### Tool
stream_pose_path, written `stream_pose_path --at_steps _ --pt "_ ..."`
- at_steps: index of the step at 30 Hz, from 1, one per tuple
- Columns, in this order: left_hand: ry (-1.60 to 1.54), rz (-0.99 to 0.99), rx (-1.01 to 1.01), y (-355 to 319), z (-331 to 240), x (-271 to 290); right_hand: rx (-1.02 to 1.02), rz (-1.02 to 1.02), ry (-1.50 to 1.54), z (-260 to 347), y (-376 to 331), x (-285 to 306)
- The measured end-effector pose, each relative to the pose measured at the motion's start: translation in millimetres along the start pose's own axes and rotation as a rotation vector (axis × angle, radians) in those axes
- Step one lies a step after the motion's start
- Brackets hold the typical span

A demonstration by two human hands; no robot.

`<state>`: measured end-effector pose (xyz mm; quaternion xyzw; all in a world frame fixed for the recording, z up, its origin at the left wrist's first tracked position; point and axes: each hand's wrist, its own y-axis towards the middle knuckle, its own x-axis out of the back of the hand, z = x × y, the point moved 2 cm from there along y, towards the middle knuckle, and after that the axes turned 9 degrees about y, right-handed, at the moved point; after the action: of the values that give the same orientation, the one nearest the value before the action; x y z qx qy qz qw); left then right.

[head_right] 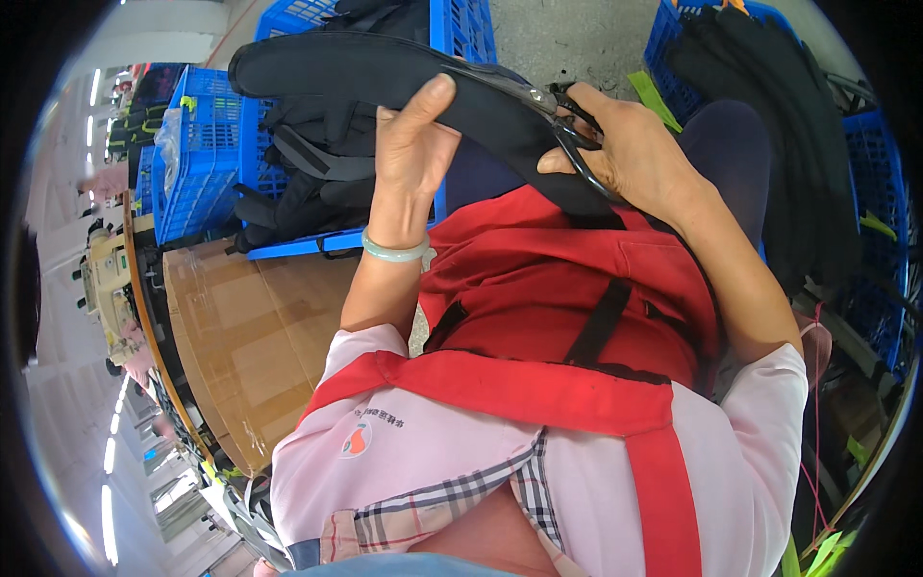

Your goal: Trimming excess fabric from padded shoulder straps using a pair of scissors.

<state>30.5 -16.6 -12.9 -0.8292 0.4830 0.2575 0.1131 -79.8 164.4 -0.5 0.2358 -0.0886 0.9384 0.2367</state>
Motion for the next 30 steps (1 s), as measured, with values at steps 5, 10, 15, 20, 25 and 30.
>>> stream_pose_path --at_steps 5,10,15,20,25,30 --pt "-0.003 0.076 -0.007 -0.1 7.6 -3.6 -0.045 0.051 0.073 -0.7 3.8 3.2" --pt "-0.04 0.072 -0.007 -0.1 9.4 -2.6 0.032 0.067 -0.03 -1.5 1.4 1.3" --pt "-0.049 0.061 0.03 -0.1 7.2 -4.8 0.031 0.065 -0.029 -2.7 3.4 -0.6" --pt "-0.047 0.084 0.034 0.6 11.9 -2.5 0.052 0.049 0.11 -11.6 4.9 -6.5" --pt "-0.021 0.118 0.033 0.1 13.2 -1.0 0.033 0.043 0.129 -8.1 4.1 -2.8" --pt "-0.102 0.056 -0.037 2.5 -2.3 -0.4 0.034 0.032 0.102 -6.4 3.1 0.1"
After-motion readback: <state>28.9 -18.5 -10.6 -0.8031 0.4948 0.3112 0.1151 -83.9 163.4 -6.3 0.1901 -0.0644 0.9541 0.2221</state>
